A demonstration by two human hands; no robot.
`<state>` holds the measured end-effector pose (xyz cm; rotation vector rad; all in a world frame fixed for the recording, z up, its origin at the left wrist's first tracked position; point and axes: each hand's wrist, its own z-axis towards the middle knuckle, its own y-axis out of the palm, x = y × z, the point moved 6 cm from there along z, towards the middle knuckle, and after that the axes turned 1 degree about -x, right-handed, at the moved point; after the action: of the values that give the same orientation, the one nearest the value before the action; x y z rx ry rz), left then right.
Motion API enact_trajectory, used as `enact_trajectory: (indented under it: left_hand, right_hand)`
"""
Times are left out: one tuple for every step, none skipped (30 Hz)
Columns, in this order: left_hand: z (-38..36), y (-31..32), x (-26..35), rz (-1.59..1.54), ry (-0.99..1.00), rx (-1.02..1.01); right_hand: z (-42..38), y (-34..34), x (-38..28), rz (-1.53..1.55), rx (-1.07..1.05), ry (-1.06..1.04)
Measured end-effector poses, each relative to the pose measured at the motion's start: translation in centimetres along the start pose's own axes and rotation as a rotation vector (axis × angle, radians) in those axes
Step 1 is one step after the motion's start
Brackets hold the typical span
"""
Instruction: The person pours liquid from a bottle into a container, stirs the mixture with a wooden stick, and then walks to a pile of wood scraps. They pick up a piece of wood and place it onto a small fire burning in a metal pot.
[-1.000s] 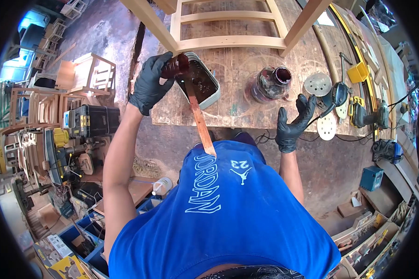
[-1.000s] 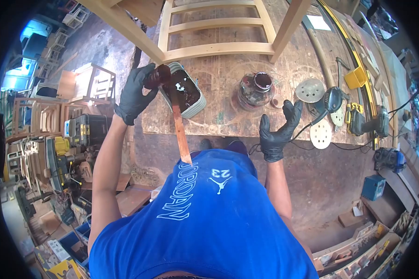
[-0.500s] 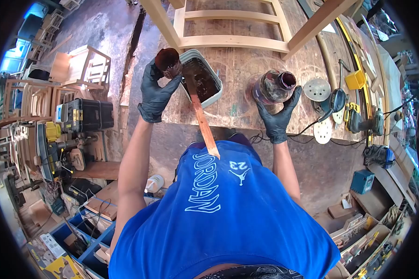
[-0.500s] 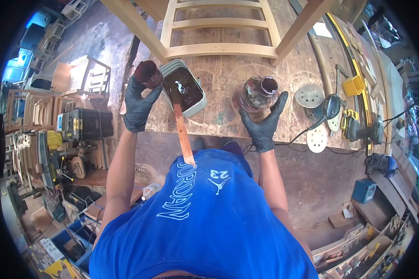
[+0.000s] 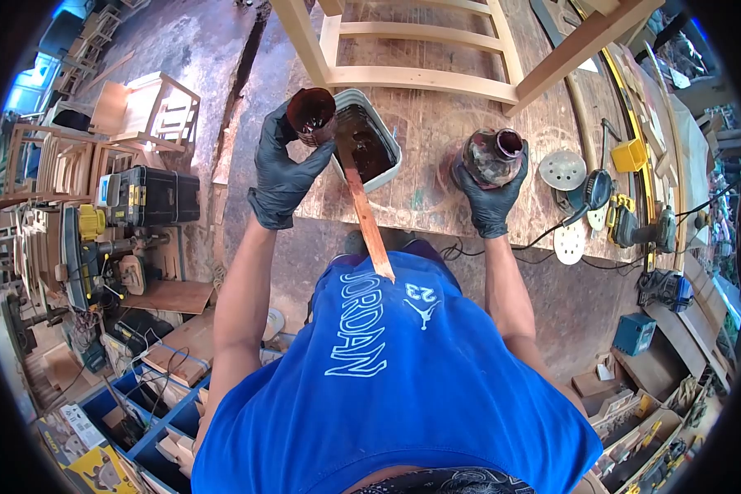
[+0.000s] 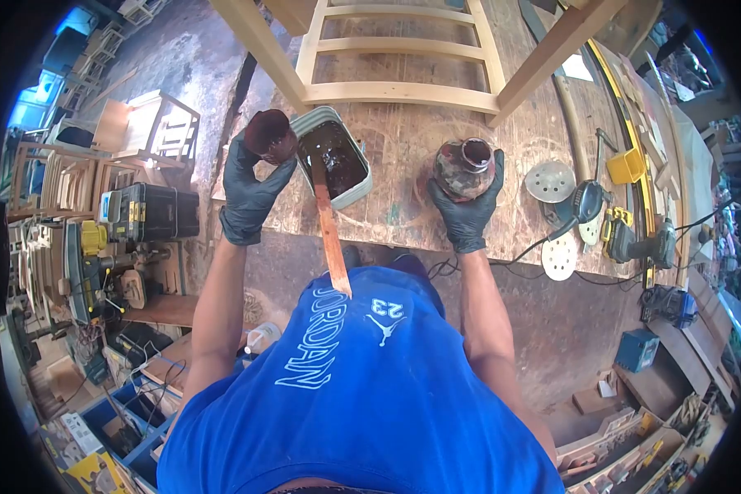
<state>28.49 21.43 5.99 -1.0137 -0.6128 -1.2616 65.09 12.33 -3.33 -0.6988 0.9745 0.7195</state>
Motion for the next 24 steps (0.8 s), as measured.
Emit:
enact_trajectory:
  left_hand:
    - [0.1, 0.1, 0.3, 0.018, 0.012, 0.001]
    - [0.2, 0.1, 0.6, 0.015, 0.016, 0.002]
    - [0.4, 0.3, 1.2, 0.023, 0.034, -0.030]
    - [0.5, 0.6, 1.8, 0.030, 0.050, -0.062]
    - [0.6, 0.6, 2.2, 0.025, 0.053, -0.061]
    - [0.6, 0.7, 2.7, 0.060, 0.079, -0.085]
    - [0.5, 0.9, 3.1, 0.094, 0.104, -0.109]
    - [0.5, 1.0, 3.3, 0.089, 0.106, -0.109]
    - [0.5, 1.3, 3.5, 0.056, 0.120, -0.123]
    - [0.4, 1.6, 3.8, 0.023, 0.135, -0.138]
    - [0.5, 1.7, 4.1, 0.014, 0.154, -0.159]
    - [0.5, 1.8, 4.3, 0.007, 0.158, -0.159]
    - [0.5, 2.0, 4.5, 0.003, 0.165, -0.182]
    - [0.4, 2.1, 4.8, 0.001, 0.170, -0.205]
    - [0.4, 2.3, 5.1, -0.040, 0.148, -0.236]
    - [0.3, 2.2, 5.2, -0.044, 0.149, -0.235]
    - [0.2, 2.3, 5.1, -0.044, 0.122, -0.258]
    - [0.2, 2.5, 5.0, -0.044, 0.096, -0.280]
    - [0.3, 2.4, 5.3, -0.048, 0.099, -0.276]
    - [0.4, 2.4, 5.6, -0.039, 0.097, -0.288]
    - [0.3, 2.3, 5.8, -0.028, 0.090, -0.299]
    - [0.3, 2.2, 6.2, -0.030, 0.087, -0.293]
    - [0.4, 2.1, 6.8, -0.015, 0.106, -0.263]
    - [0.4, 2.0, 7.2, -0.002, 0.124, -0.233]
  right_hand:
    - [0.2, 0.1, -0.4, 0.000, 0.001, -0.003]
    - [0.4, 0.3, -1.0, -0.049, -0.016, -0.031]
    - [0.7, 0.4, -1.7, -0.100, -0.032, -0.060]
    - [1.0, 0.2, -2.1, -0.104, -0.030, -0.064]
    - [1.4, 0.5, -2.9, -0.176, -0.075, -0.143]
    - [1.7, 0.8, -3.8, -0.248, -0.121, -0.221]
    - [2.0, 1.1, -5.0, -0.211, -0.105, -0.261]
    - [2.5, 1.3, -6.1, -0.216, -0.103, -0.263]
    - [3.0, 1.8, -7.8, -0.218, -0.150, -0.340]
    - [3.4, 2.2, -9.4, -0.221, -0.198, -0.417]
    - [3.8, 2.3, -10.7, -0.255, -0.172, -0.451]
    - [4.2, 2.3, -11.3, -0.262, -0.169, -0.455]
    - [4.5, 2.6, -11.6, -0.281, -0.227, -0.450]
    - [4.8, 3.0, -11.9, -0.299, -0.286, -0.444]
    - [5.1, 3.2, -12.9, -0.299, -0.258, -0.522]
    - [5.4, 3.3, -13.8, -0.303, -0.260, -0.523]
    - [5.7, 3.6, -14.7, -0.386, -0.292, -0.550]
    - [5.9, 4.0, -15.2, -0.469, -0.324, -0.577]
    - [6.3, 4.2, -14.8, -0.400, -0.314, -0.564]
    - [6.8, 4.4, -14.7, -0.403, -0.316, -0.569]
    - [6.9, 4.5, -14.9, -0.400, -0.311, -0.652]
    - [6.9, 4.6, -15.2, -0.393, -0.307, -0.735]
    - [7.1, 4.8, -15.6, -0.435, -0.328, -0.736]
    - [7.3, 4.9, -15.8, -0.434, -0.336, -0.739]
